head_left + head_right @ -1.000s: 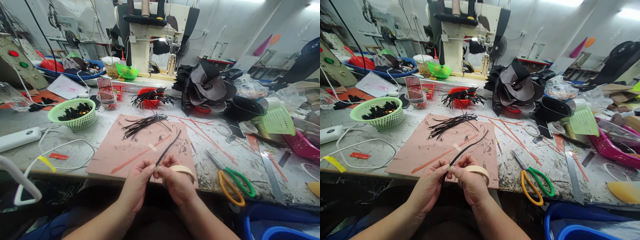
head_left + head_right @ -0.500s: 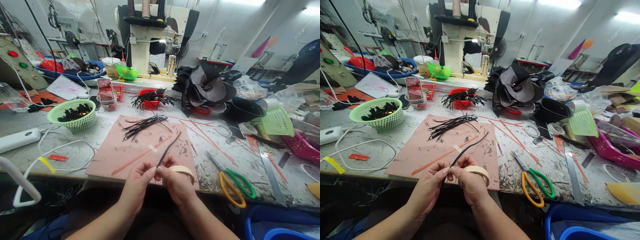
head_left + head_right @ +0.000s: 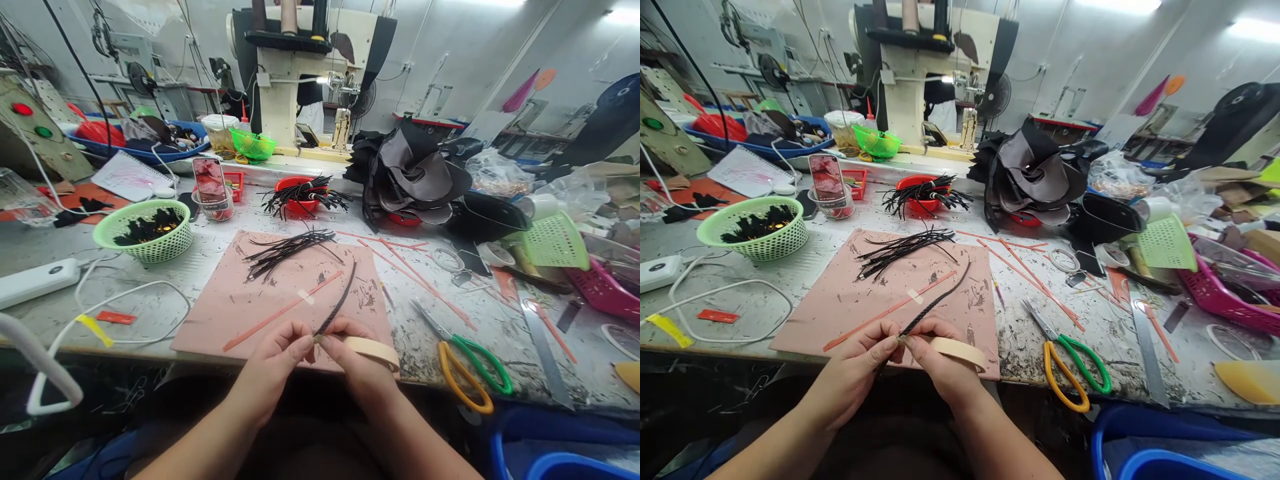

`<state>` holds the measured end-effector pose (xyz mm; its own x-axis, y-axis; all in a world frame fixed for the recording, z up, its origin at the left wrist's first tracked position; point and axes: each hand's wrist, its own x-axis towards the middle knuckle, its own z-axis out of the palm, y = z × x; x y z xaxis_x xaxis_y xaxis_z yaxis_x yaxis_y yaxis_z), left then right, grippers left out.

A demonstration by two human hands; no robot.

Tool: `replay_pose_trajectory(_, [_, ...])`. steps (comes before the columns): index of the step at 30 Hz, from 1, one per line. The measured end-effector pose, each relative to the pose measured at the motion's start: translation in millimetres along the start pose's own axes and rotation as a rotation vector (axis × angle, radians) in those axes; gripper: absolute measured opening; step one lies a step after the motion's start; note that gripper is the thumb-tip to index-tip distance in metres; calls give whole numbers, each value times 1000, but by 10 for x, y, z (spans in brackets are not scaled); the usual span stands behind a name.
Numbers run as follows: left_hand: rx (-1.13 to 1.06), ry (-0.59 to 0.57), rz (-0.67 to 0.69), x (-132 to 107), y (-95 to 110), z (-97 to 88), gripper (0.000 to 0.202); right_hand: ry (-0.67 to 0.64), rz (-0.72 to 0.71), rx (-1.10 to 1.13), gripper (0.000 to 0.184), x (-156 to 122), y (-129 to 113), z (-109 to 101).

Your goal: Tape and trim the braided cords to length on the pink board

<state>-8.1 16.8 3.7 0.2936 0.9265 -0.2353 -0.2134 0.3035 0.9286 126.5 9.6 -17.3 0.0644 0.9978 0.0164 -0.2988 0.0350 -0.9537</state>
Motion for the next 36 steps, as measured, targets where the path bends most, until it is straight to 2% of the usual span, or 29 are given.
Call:
replay_pose_trajectory(5, [-127, -36, -136, 7, 16, 23, 27, -95, 117, -12, 12, -2, -74, -30])
replay_pose_trajectory(10, [-216, -29, -222, 5, 7, 59, 30, -175, 95, 3, 7, 21, -83, -79])
replay_pose_trajectory(14, [-78, 22, -130, 3, -16, 54, 25, -173, 19, -118, 5, 50, -73, -118])
replay_pose_trajectory(17, [107, 28, -26, -2, -22, 30, 18, -165, 33, -208, 6, 55, -98, -125])
replay_pose_trajectory(20, [154, 21, -3, -12, -17, 20, 19, -191, 16, -246, 5, 53, -163, -124])
replay_pose_trajectory(28, [-198, -18, -180, -23, -8, 84, 23, -298, -117, -282, 5, 111, -267, -180])
replay_pose_trajectory(33, [-289, -120, -251, -1, -13, 93, 26, -420, -26, -129, 9, 122, -243, -185])
replay_pose_trajectory(36, [-317, -160, -247, 0, -21, 99, 28, -419, -14, -66, 8, 125, -224, -167])
